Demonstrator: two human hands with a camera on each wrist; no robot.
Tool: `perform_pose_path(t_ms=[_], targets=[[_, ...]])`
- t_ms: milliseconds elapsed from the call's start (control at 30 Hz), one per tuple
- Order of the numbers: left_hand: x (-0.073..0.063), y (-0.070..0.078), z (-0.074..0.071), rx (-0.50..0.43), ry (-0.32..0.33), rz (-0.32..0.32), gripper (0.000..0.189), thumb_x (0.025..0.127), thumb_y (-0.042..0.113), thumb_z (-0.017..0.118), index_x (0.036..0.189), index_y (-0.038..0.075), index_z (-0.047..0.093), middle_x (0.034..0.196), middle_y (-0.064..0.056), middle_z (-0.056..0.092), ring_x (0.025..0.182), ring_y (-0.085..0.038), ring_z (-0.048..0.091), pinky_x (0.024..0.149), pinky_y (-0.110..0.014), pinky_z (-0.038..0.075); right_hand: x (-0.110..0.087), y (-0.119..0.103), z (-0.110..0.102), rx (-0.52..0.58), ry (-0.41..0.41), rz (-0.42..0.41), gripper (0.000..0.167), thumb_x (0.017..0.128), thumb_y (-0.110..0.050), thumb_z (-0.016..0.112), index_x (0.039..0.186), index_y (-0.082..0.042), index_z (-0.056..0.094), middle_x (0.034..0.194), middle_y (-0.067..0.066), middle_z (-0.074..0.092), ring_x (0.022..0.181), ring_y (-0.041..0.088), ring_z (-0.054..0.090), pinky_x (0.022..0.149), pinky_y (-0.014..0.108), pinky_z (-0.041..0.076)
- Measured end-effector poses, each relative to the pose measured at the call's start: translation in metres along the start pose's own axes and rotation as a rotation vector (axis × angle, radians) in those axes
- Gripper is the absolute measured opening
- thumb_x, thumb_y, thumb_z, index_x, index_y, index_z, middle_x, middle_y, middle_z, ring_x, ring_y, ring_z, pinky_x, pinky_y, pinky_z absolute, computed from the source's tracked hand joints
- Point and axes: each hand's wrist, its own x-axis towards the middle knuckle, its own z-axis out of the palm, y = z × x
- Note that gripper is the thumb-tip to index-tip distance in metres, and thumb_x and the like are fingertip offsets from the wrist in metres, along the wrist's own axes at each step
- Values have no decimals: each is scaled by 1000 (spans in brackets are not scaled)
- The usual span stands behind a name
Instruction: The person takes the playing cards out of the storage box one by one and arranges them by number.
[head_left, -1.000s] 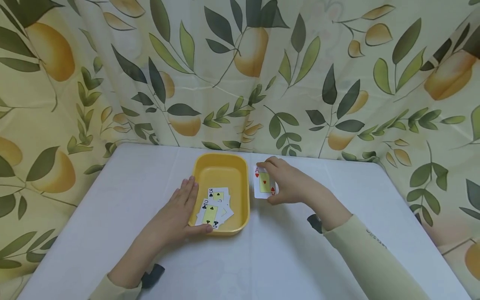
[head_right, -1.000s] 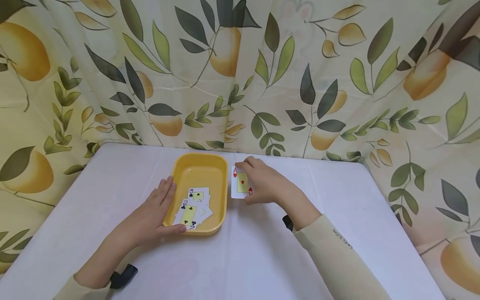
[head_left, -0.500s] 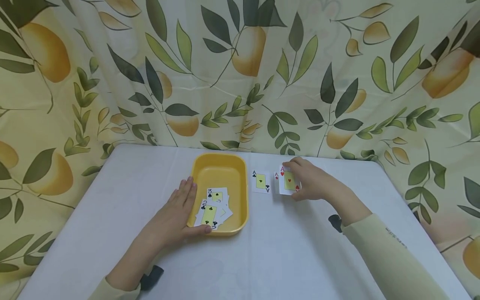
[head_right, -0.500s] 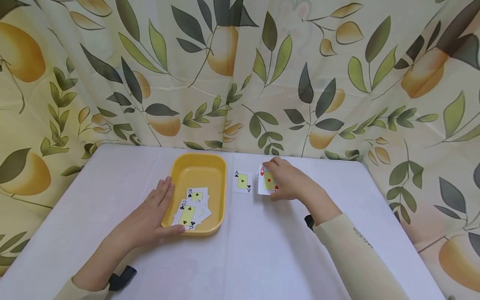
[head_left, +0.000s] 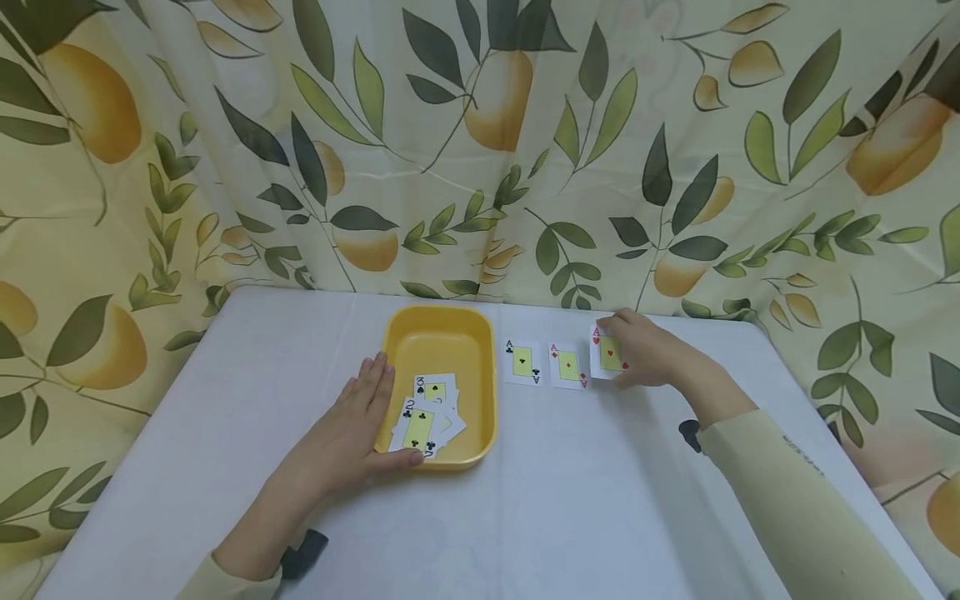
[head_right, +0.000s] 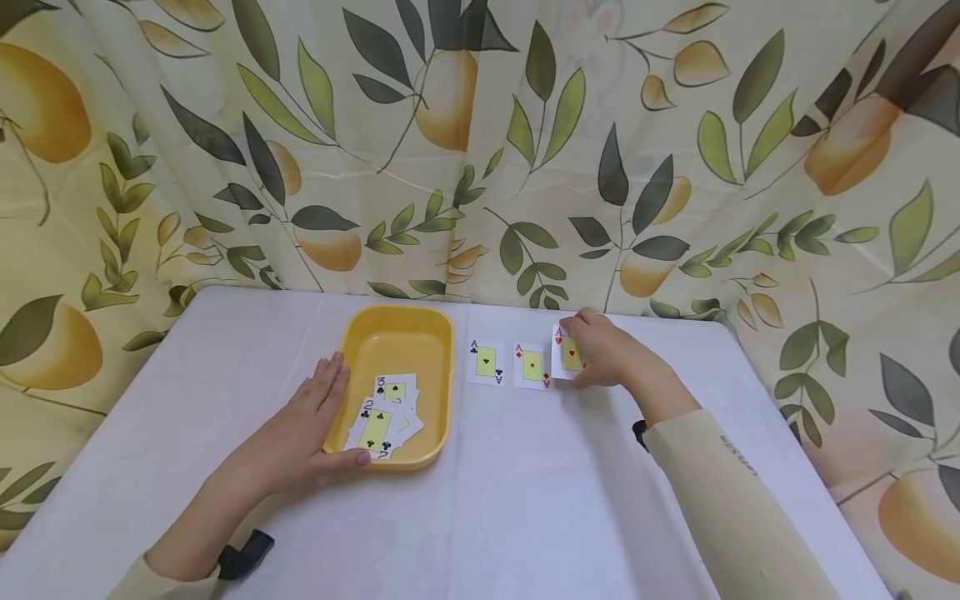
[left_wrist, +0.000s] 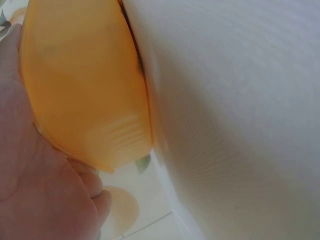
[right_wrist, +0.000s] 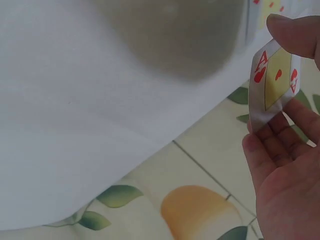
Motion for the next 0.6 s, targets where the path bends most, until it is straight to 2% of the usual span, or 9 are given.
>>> perform_pose_path(t_ms=[200, 400, 600], targets=[[0, 0, 0, 10, -2, -1, 125, 77, 85, 54, 160, 3, 7, 168, -10, -5, 155, -28, -3, 125, -46, 14, 1, 8, 4, 10, -33, 49, 92, 68, -11, 90, 146, 2, 44, 138, 24, 45, 116, 36, 49, 105, 58, 44], [0, 0, 0, 7, -1, -1, 125, 78, 83, 55, 160, 2, 7, 168, -11, -4, 155, -28, -2, 125, -46, 14, 4, 19, 11, 37, -91, 121, 93, 70, -11, 89, 149, -1, 41, 142, 25, 41, 120, 40, 46, 105, 63, 43], [0, 0, -1, 4, -2, -4, 124, 78, 82, 57, 160, 3, 6, 168, -10, -4, 155, -27, -3, 125, -46, 14, 6, 27, 19, 51, -128, 137, 94, 70, -12, 89, 150, -1, 40, 144, 26, 40, 124, 43, 45, 106, 66, 39]])
